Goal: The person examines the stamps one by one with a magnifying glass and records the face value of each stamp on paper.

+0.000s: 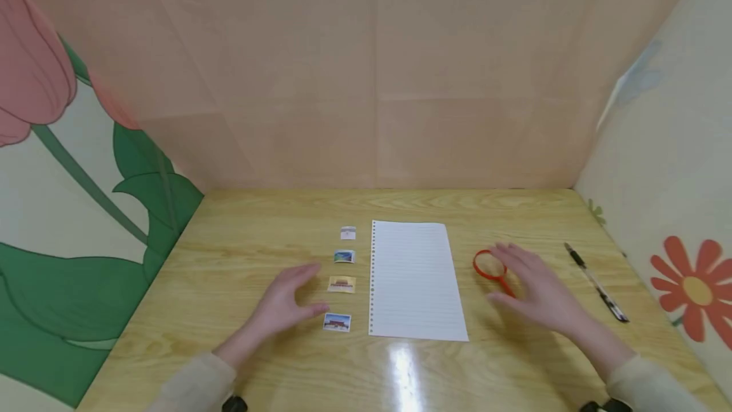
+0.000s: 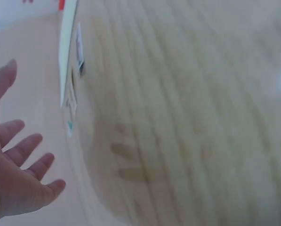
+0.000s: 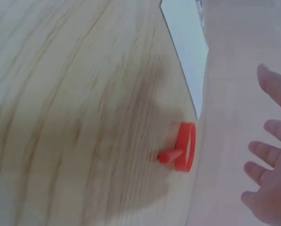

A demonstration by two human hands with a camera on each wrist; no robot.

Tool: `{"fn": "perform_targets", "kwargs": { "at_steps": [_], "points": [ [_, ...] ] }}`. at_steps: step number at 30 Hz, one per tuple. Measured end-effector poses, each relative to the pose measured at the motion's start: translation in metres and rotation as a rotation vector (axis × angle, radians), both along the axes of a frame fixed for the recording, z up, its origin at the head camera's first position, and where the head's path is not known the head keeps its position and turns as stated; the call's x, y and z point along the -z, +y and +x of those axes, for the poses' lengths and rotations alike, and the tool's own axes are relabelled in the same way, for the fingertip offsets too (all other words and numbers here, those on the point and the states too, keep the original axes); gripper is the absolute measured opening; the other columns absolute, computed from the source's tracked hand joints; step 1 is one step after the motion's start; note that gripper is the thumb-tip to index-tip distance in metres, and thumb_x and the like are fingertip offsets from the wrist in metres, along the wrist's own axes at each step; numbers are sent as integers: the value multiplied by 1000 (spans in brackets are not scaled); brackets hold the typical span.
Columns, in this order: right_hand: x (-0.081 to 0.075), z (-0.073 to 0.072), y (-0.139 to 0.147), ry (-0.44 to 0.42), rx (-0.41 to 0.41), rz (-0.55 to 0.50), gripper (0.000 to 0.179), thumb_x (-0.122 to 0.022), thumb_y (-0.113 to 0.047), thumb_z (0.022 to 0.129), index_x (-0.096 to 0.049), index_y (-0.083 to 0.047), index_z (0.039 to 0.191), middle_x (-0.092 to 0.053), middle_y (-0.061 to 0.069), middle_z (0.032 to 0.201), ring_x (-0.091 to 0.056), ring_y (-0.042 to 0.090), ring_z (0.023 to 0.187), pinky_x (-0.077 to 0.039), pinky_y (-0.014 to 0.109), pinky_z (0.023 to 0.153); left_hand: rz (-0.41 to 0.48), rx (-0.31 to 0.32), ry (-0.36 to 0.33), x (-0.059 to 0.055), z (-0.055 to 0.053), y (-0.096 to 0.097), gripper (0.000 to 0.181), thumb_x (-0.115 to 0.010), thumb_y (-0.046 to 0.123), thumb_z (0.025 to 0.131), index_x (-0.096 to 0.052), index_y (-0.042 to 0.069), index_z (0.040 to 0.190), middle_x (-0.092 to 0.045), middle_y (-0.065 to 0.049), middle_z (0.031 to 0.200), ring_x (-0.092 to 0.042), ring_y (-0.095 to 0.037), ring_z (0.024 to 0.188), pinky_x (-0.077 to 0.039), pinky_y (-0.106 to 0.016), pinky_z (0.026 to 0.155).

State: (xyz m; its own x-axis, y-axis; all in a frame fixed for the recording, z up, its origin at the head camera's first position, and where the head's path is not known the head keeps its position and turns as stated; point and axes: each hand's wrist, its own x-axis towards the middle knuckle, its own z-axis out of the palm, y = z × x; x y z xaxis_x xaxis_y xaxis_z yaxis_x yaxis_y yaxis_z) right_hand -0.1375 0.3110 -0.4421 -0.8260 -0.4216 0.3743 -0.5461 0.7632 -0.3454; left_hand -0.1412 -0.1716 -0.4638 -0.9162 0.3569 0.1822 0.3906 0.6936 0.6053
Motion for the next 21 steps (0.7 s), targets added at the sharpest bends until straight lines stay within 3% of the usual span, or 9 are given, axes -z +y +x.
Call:
{"fn": "perform_targets", "kwargs": {
  "at_steps": [6, 12, 15, 19, 21],
  "points": [
    [-1, 7, 12, -22, 19, -103, 81, -88, -20, 73, -51, -5, 143, -50, 26, 140, -42, 53, 125, -35, 73, 94, 122, -31, -75, 6, 7, 6, 70, -89, 28, 70, -63, 8, 132, -62, -10, 133, -53, -34, 125, -38, -54, 108],
    [6, 13, 28, -38, 59, -149, 79, -88, -14, 73, -51, -7, 143, -53, 26, 136, -45, 50, 122, -35, 67, 99, 202, -47, -171, 19, 13, 10, 60, -90, 26, 69, -69, 12, 124, -64, -7, 126, -56, -31, 121, -39, -53, 108],
    [10, 15, 35, -44, 86, -150, 78, -87, -14, 74, -51, -8, 144, -55, 24, 136, -46, 45, 121, -32, 45, 110, 183, -16, -161, 26, 16, 10, 58, -90, 29, 69, -70, 12, 122, -65, -7, 124, -56, -31, 120, -39, -54, 107],
    [17, 16, 40, -14, 99, -149, 74, -87, -13, 74, -54, -6, 140, -58, 21, 132, -49, 31, 119, -24, 12, 103, 153, 8, -153, 33, 18, 9, 59, -90, 31, 68, -71, 14, 122, -65, -6, 124, -54, -32, 121, -37, -57, 108],
    [22, 14, 42, 11, 92, -158, 71, -88, -10, 72, -58, -2, 136, -61, 21, 129, -50, 25, 118, -23, 8, 101, 153, 12, -159, 35, 18, 9, 59, -90, 30, 68, -71, 14, 121, -64, -6, 124, -53, -32, 121, -36, -57, 108]
  ]
}}
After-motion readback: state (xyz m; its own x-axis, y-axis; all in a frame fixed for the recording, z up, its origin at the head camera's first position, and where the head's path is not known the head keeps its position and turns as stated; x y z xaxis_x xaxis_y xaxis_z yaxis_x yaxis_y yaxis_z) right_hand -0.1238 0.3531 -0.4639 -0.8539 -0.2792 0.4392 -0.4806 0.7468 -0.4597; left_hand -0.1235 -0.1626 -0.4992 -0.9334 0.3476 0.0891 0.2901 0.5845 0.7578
